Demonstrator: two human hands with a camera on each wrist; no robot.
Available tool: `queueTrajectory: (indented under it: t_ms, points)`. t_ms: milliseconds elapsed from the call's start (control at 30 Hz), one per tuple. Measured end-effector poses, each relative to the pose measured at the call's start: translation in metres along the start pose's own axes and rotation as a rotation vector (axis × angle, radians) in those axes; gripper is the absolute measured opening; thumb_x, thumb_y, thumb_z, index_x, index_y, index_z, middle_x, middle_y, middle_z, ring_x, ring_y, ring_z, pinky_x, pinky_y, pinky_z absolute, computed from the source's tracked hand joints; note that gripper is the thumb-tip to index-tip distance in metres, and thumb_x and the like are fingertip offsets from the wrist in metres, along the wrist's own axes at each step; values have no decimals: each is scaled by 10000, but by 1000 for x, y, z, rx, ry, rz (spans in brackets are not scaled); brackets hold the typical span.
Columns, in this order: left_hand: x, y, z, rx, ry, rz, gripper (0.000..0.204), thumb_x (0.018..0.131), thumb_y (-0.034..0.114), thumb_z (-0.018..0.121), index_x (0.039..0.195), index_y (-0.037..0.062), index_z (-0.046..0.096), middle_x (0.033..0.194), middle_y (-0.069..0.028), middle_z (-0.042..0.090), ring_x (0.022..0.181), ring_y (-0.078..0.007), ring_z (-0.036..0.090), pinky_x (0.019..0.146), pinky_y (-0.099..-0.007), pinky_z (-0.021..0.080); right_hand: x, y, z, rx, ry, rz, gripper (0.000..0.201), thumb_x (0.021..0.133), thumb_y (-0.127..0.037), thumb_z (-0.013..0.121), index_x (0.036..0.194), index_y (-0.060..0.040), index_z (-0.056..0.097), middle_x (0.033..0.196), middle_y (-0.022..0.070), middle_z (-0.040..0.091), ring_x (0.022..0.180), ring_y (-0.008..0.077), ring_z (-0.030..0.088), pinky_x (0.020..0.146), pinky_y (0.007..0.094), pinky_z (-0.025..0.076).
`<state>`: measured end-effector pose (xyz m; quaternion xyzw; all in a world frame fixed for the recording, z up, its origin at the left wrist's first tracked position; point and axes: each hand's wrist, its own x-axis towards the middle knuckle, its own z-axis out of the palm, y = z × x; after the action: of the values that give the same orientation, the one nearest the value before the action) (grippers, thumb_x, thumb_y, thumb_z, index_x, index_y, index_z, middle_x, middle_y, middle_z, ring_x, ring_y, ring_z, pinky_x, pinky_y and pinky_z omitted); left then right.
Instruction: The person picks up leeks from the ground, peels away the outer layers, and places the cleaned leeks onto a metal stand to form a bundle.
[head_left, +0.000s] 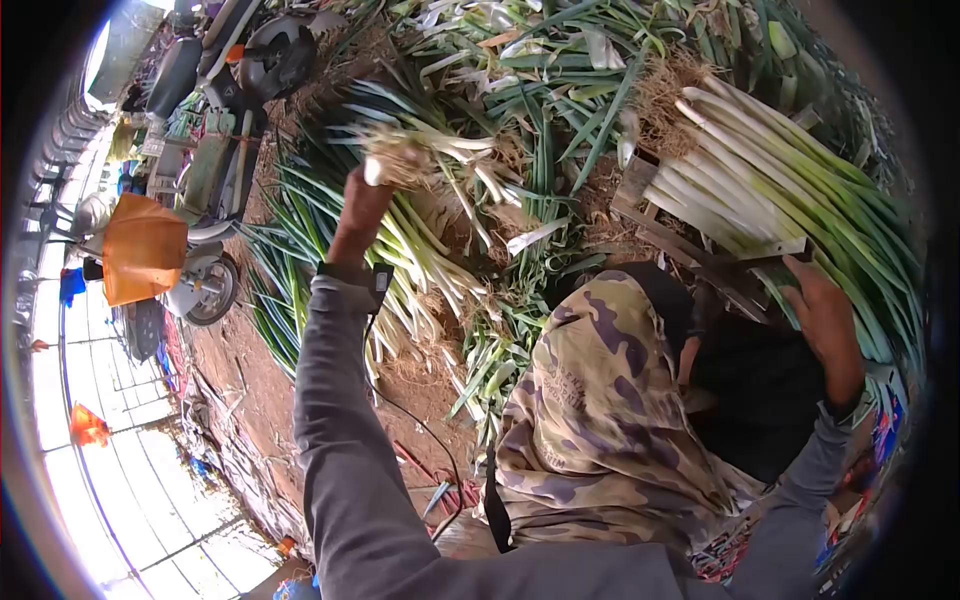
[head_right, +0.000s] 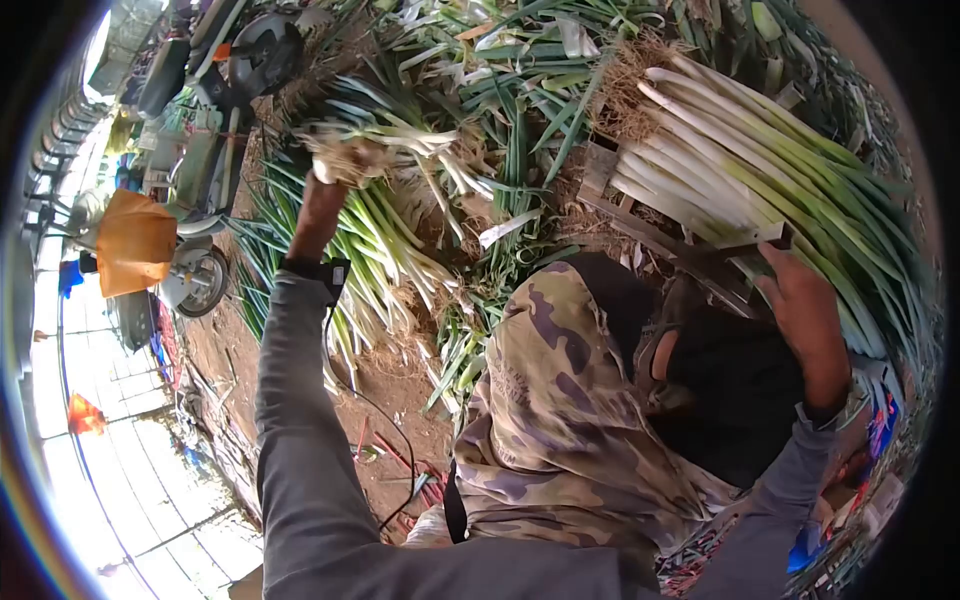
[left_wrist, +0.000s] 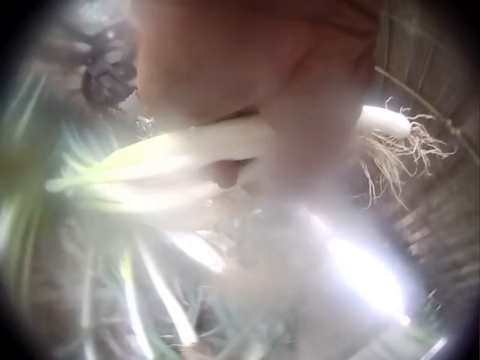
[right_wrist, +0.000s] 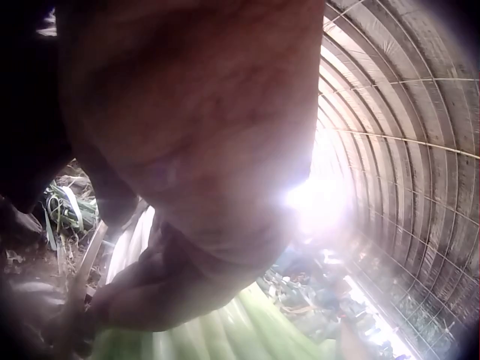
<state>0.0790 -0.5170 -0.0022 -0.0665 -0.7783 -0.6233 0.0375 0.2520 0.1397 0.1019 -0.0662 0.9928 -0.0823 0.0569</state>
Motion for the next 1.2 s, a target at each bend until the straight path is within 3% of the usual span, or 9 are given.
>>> queueTrajectory:
  t_ms: [167, 300, 467, 667, 767, 967, 1033, 1100, 1200]
  points:
    - [24, 37, -17, 300, 83, -12, 172, 950, 124, 727, 1056, -10, 747, 858, -8, 716, 740, -105, 601, 697, -298, 477, 1, -8, -5, 13, -37, 23, 437, 955, -185, 702, 1365, -48, 636, 1229, 244, 687, 1115, 454, 649, 931, 492, 515]
    - [26, 98, -19, 159, 220, -65, 193, 921, 187, 760, 1045, 46, 717, 896, -14, 686, 759, -135, 592, 681, -312, 450, -4, -15, -6, -8, -24, -28, 441, 947, -184, 704, 1360, -44, 635, 1180, 250, 694, 1081, 462, 653, 913, 507, 514]
    - [33, 169, -26, 256, 231, 148, 264, 925, 299, 821, 976, 66, 709, 839, -1, 666, 699, -95, 561, 646, -295, 426, -9, -17, -4, -6, 0, -61, 430, 950, -192, 699, 1347, -39, 638, 1160, 253, 695, 1067, 463, 656, 900, 516, 512]
    - [35, 203, -33, 382, 64, 320, 294, 909, 267, 841, 1086, 51, 747, 885, -7, 715, 672, -97, 617, 598, -253, 461, -9, -24, -8, -1, 36, -108, 428, 948, -198, 708, 1342, -44, 646, 1134, 245, 695, 1051, 446, 659, 892, 496, 520]
    - [21, 249, -15, 258, 138, 227, 355, 885, 313, 860, 1096, 42, 774, 841, -14, 702, 661, -99, 612, 598, -258, 470, 0, -42, -21, 149, 50, -173, 428, 950, -194, 720, 1346, -45, 655, 1126, 230, 698, 1028, 399, 682, 880, 472, 523]
    - [-2, 322, -2, 57, 67, 417, 298, 891, 187, 862, 1110, 25, 742, 810, -2, 677, 639, -72, 571, 564, -233, 424, 34, -139, -77, 552, 85, -344, 466, 980, -198, 737, 1395, -14, 633, 1199, 182, 719, 998, 263, 703, 886, 410, 540]
    - [-20, 356, 22, -190, 234, 312, 249, 974, 102, 740, 1189, -17, 699, 852, -1, 657, 697, -75, 560, 646, -239, 479, 63, -179, -68, 569, 231, -679, 530, 998, -247, 725, 1446, -1, 585, 1310, 214, 677, 1034, 279, 708, 948, 381, 555]
    - [-37, 382, 32, -242, 151, 320, 239, 938, 145, 803, 1121, 17, 721, 823, 0, 670, 649, -71, 565, 583, -223, 441, 75, -240, -80, 638, 59, -698, 581, 1024, -276, 693, 1507, -9, 514, 1402, 247, 616, 1150, 331, 684, 1038, 405, 538]
    - [-43, 401, 23, -293, -7, 284, 242, 926, 173, 831, 1090, 33, 722, 830, -1, 686, 634, -68, 578, 544, -207, 420, 108, -304, -53, 751, 161, -904, 548, 1060, -265, 638, 1524, -21, 480, 1418, 245, 600, 1123, 323, 697, 995, 426, 559]
